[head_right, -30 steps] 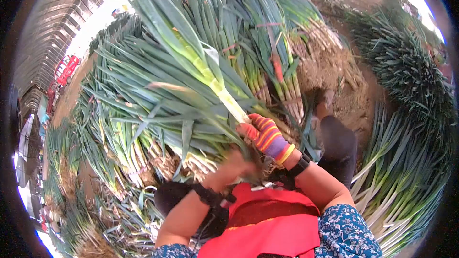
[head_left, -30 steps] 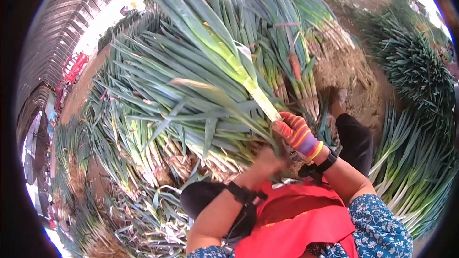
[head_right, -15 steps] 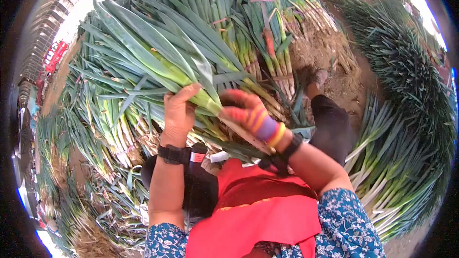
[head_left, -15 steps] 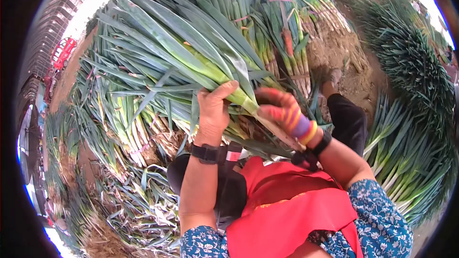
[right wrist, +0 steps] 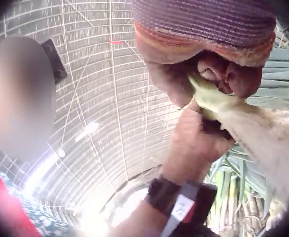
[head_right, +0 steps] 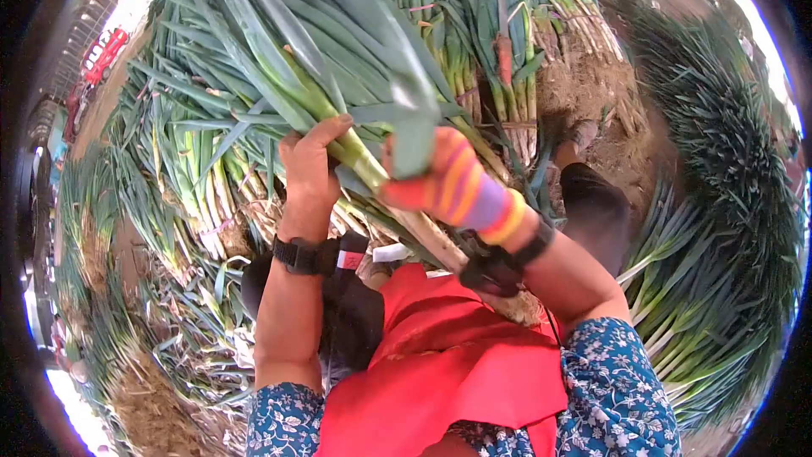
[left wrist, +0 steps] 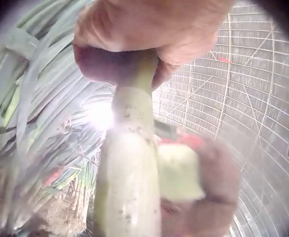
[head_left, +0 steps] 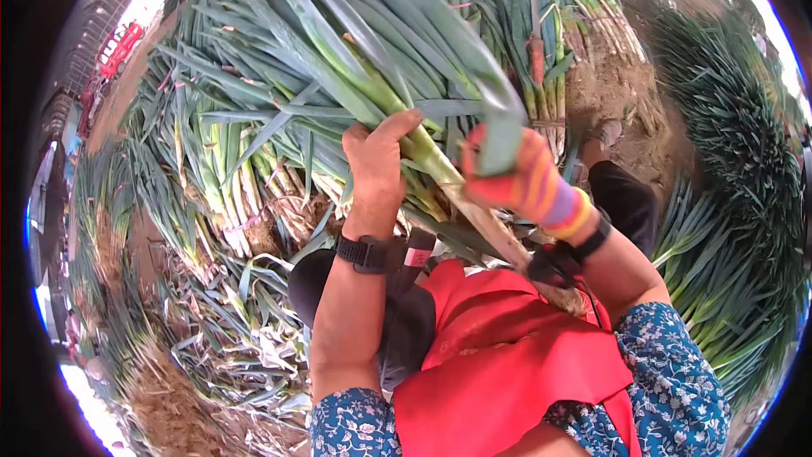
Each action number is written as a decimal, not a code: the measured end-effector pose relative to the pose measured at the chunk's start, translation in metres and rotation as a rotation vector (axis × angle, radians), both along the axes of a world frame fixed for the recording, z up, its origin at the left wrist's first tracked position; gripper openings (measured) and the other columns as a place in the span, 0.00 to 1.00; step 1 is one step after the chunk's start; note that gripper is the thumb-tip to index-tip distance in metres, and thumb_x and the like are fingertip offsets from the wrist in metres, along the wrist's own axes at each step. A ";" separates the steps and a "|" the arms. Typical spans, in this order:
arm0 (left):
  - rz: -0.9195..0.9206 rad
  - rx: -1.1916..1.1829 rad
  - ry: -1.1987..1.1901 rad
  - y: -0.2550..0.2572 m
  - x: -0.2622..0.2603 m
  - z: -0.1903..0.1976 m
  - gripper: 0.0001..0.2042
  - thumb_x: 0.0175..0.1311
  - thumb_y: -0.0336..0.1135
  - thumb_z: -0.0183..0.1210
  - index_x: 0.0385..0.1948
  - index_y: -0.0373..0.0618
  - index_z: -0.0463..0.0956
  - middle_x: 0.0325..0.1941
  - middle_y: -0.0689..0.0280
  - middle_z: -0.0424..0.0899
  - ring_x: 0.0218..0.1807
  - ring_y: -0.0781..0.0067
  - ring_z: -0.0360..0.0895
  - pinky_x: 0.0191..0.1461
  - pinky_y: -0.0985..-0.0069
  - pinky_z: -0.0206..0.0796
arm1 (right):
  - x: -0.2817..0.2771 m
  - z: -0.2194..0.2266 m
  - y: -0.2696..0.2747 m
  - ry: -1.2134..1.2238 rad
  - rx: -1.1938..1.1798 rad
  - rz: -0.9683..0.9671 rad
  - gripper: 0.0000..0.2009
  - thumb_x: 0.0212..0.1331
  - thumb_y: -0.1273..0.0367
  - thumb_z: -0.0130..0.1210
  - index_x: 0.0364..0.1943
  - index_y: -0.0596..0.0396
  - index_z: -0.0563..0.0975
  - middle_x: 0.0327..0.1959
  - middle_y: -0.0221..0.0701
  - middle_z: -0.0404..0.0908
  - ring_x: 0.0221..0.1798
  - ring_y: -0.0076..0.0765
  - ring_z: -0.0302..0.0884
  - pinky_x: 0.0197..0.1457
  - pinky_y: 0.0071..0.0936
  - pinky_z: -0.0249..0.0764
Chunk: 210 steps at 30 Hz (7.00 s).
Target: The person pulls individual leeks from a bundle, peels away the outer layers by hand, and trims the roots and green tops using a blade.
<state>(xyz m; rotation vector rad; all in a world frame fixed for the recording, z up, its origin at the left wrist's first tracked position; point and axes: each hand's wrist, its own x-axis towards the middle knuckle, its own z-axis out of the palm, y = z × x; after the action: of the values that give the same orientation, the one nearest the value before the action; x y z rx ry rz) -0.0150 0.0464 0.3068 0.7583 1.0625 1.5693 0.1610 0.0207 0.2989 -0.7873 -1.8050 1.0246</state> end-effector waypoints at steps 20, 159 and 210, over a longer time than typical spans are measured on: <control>-0.249 0.211 -0.111 0.001 -0.008 -0.002 0.14 0.50 0.27 0.62 0.39 0.37 0.74 0.34 0.60 0.79 0.38 0.64 0.76 0.46 0.66 0.67 | 0.077 -0.070 -0.030 -0.453 -0.160 -0.024 0.32 0.40 0.59 0.68 0.51 0.60 0.71 0.22 0.37 0.74 0.21 0.33 0.67 0.28 0.30 0.65; -0.261 0.016 -0.160 -0.010 -0.005 -0.007 0.15 0.54 0.31 0.58 0.44 0.43 0.72 0.41 0.64 0.79 0.41 0.67 0.77 0.43 0.65 0.70 | -0.004 0.001 0.012 0.482 -0.625 0.234 0.22 0.48 0.72 0.62 0.50 0.63 0.71 0.40 0.28 0.78 0.40 0.21 0.73 0.46 0.20 0.70; -0.119 0.042 0.446 -0.015 0.021 -0.036 0.09 0.49 0.27 0.63 0.30 0.32 0.75 0.25 0.65 0.79 0.25 0.80 0.73 0.31 0.79 0.67 | 0.045 0.074 0.031 -0.306 0.553 -0.682 0.06 0.48 0.75 0.57 0.31 0.56 0.76 0.23 0.30 0.78 0.24 0.25 0.73 0.27 0.23 0.68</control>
<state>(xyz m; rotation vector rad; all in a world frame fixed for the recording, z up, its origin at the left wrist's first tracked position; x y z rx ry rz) 0.0056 0.0314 0.2712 1.2151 1.2776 1.3548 0.2059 0.0516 0.3732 -1.1206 -1.7389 -0.0426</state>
